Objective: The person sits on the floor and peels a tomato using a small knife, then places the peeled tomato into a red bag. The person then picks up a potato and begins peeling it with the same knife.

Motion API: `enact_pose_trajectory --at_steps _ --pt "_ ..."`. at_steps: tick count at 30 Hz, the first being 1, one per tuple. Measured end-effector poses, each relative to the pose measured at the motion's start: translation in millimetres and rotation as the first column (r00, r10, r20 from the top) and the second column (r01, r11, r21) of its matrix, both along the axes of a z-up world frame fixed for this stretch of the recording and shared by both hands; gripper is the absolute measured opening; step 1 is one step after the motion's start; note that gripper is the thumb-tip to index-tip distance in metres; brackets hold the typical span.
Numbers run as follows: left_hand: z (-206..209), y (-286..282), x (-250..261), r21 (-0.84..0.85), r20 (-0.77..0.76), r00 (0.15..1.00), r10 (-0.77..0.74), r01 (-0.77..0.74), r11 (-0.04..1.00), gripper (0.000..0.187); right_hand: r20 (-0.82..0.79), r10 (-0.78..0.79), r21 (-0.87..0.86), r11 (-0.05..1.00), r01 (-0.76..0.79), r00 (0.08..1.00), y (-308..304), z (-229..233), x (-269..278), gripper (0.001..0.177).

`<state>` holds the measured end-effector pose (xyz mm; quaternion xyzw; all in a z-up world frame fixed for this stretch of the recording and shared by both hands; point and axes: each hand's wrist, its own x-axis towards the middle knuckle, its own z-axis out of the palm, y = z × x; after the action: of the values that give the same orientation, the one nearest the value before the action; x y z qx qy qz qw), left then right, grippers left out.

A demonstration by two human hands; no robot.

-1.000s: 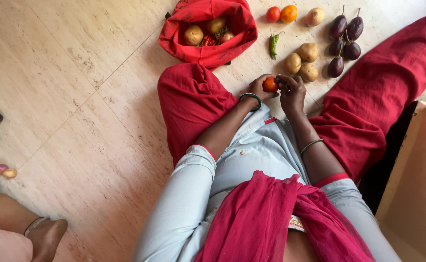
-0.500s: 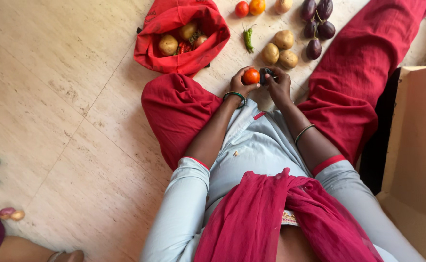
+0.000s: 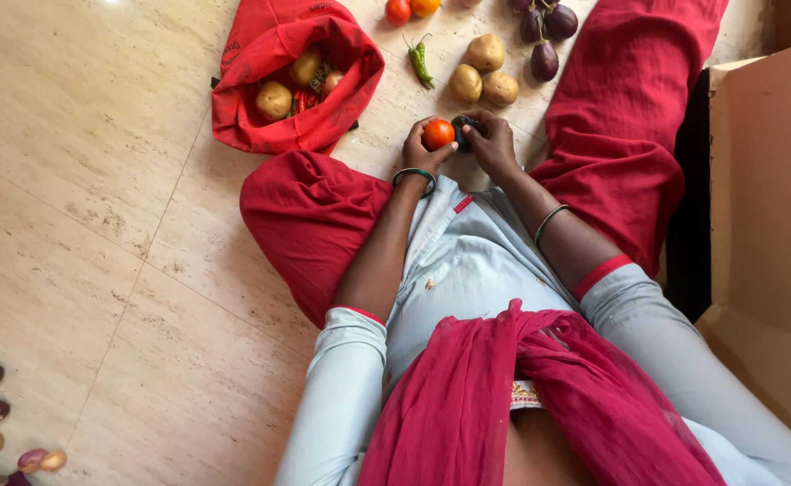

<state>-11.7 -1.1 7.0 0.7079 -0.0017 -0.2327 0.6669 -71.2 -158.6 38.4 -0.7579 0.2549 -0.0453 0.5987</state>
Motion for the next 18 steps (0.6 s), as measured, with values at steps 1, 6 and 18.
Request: enact_pose_trajectory --at_steps 1,6,18 --pt "-0.2 -0.5 0.3 -0.006 -0.005 1.0 -0.003 0.003 1.0 0.073 0.0 -0.007 0.008 1.0 0.007 1.0 -0.2 2.3 0.4 0.027" --pt "-9.6 1.1 1.3 0.011 0.103 0.993 -0.059 0.058 0.998 0.072 0.068 0.025 0.132 0.991 -0.034 0.997 3.1 17.8 -1.9 0.029" --pt "-0.3 2.0 1.5 0.038 0.1 0.995 0.001 -0.005 0.999 0.067 0.263 0.365 -0.174 0.928 -0.328 0.893 8.0 56.4 -7.1 0.032"
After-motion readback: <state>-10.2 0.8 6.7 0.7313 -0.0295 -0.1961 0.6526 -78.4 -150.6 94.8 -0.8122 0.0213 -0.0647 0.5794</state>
